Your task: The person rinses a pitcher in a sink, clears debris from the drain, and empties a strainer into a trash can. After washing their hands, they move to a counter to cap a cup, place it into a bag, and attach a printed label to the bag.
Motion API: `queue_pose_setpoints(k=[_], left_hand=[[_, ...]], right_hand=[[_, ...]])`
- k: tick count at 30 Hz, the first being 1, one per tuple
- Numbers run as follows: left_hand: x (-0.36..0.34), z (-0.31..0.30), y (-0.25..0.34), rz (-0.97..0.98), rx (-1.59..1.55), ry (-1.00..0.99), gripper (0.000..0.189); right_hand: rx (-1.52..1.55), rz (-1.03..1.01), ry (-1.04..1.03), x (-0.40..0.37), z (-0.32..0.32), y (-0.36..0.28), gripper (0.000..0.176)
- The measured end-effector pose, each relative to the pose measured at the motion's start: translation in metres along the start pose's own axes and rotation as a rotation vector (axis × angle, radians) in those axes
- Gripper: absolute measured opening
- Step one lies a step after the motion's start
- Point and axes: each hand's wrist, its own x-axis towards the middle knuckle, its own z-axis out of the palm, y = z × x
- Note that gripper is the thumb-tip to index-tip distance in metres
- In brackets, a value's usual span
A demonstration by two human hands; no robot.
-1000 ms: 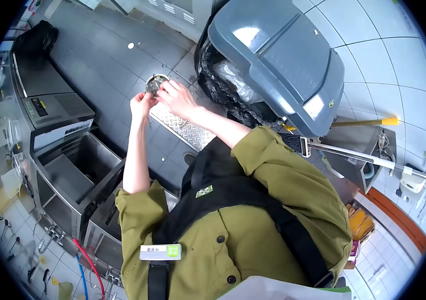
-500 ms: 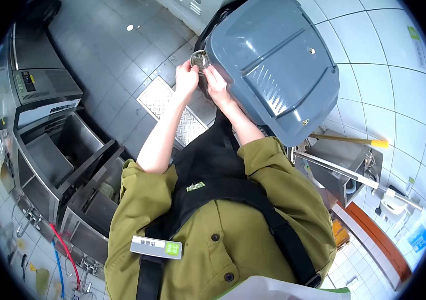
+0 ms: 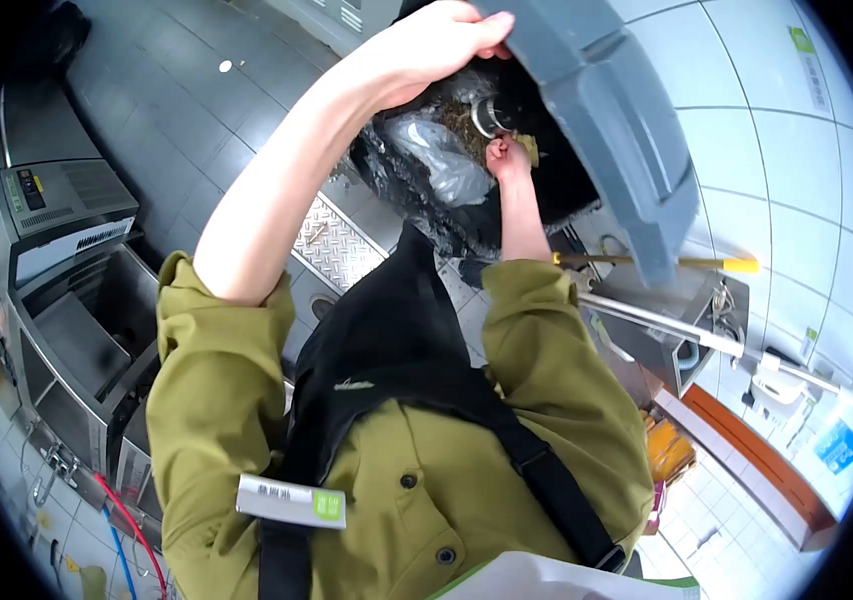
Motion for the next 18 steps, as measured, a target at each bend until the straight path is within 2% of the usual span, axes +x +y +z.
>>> queue_pose_setpoints(k=[1,2,3,4,6,9,10,11,13,14,15,17,18], left_hand=[[-0.005,0.003,0.028,-0.103,0.087,0.009,0.042],[0.002,0.006,0.028,-0.044,0.08,0.069,0.042],[0.001,0.01,0.042,-0.087,0.139,0.102,0.041],[-0.003,0.012,0.049,-0.039,0.151,0.1,0.042],[-0.006,0.013,0.058,-0.027,0.184,0.086,0.042],[-0.003,0.015,0.066,-0.094,0.219,0.094,0.043],[-0.001,0.016,0.069,-0.097,0.208,0.103,0.043],[0.001,0.018,0.069,-0.089,0.198,0.096,0.043],[0.003,0.019,0.068,-0.05,0.181,0.081,0.043],[0.005,0.016,0.068,-0.02,0.182,0.079,0.043],[0.005,0.014,0.072,-0.039,0.231,0.062,0.044],[0.008,0.021,0.081,-0.177,0.196,0.107,0.044],[0.011,0.019,0.077,-0.125,0.21,0.091,0.044]], right_hand=[[0.209,0.063,-0.162,0.007,-0.001,0.006,0.012],[0.274,0.175,-0.239,0.024,-0.014,0.024,0.012],[0.086,0.204,-0.222,0.032,-0.016,0.046,0.013],[-0.099,0.237,-0.214,0.04,-0.017,0.068,0.015],[-0.984,0.106,0.009,0.039,-0.014,0.102,0.015],[0.114,0.198,-0.233,0.052,-0.013,0.053,0.015],[0.136,0.113,-0.442,0.058,-0.022,0.067,0.015],[-0.271,0.103,-0.069,0.051,-0.013,0.098,0.015],[-0.864,0.035,-0.033,0.016,0.019,0.108,0.015],[-0.88,0.031,-0.13,0.038,0.013,0.088,0.013],[-0.469,0.08,-0.332,0.067,-0.003,0.077,0.011],[0.331,0.45,-0.068,0.088,-0.01,0.08,0.012],[-0.086,0.343,-0.102,0.089,-0.013,0.095,0.011]])
